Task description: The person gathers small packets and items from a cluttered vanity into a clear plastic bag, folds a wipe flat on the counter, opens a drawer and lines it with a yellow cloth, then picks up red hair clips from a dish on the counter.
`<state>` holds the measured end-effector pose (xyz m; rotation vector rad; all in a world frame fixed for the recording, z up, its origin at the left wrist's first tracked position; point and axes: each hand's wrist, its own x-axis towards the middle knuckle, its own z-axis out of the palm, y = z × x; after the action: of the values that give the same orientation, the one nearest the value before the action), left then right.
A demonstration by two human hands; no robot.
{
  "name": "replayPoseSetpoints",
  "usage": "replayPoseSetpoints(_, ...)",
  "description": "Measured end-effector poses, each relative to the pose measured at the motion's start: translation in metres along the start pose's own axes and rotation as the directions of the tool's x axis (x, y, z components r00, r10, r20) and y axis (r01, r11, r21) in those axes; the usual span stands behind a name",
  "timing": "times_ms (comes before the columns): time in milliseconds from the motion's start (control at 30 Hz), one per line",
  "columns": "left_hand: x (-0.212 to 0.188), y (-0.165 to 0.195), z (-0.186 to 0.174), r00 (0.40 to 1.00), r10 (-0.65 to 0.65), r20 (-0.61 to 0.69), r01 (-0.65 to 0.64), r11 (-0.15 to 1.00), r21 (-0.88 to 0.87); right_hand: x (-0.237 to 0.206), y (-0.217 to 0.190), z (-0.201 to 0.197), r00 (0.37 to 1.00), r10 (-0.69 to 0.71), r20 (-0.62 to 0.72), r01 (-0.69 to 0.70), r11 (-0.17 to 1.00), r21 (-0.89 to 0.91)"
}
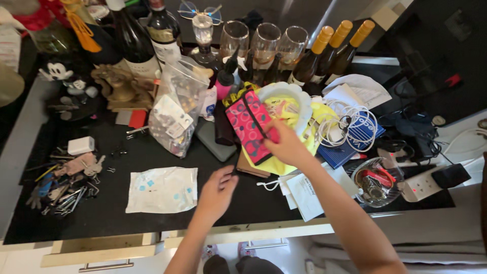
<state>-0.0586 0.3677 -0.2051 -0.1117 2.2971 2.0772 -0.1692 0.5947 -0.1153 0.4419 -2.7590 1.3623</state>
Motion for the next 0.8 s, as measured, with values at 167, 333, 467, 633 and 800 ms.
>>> replayPoseSetpoints(167,0.033,-0.03,0.054,0.985,-0.144,-0.095,0.123,0.972,-0.202,-0.006,0.013,0.001,0.994,-0.082,-0.075,0.083,0.996,0.016)
replayPoseSetpoints(333,0.045,-0.035,0.07,0.976,-0.204,-0.077,0.195,0.974,-0.118,-0.033,0.02,-0.009,0.991,-0.01,-0.133,0.028,0.99,0.138)
replayPoseSetpoints(467,0.043,-0.035,0.094,0.978,-0.191,-0.079,0.168,0.956,-0.241,-0.041,0.029,-0.017,0.99,-0.017,-0.14,0.041,0.985,0.167)
replayPoseSetpoints(633,0.042,-0.028,0.109,0.939,-0.341,-0.042,0.282,0.833,-0.476,-0.045,0.037,-0.02,0.989,-0.029,-0.147,0.057,0.979,0.194)
replayPoseSetpoints(800,0.034,-0.01,0.101,0.935,-0.352,0.034,0.33,0.835,-0.441,-0.051,0.04,-0.027,0.983,-0.033,-0.181,0.073,0.973,0.219)
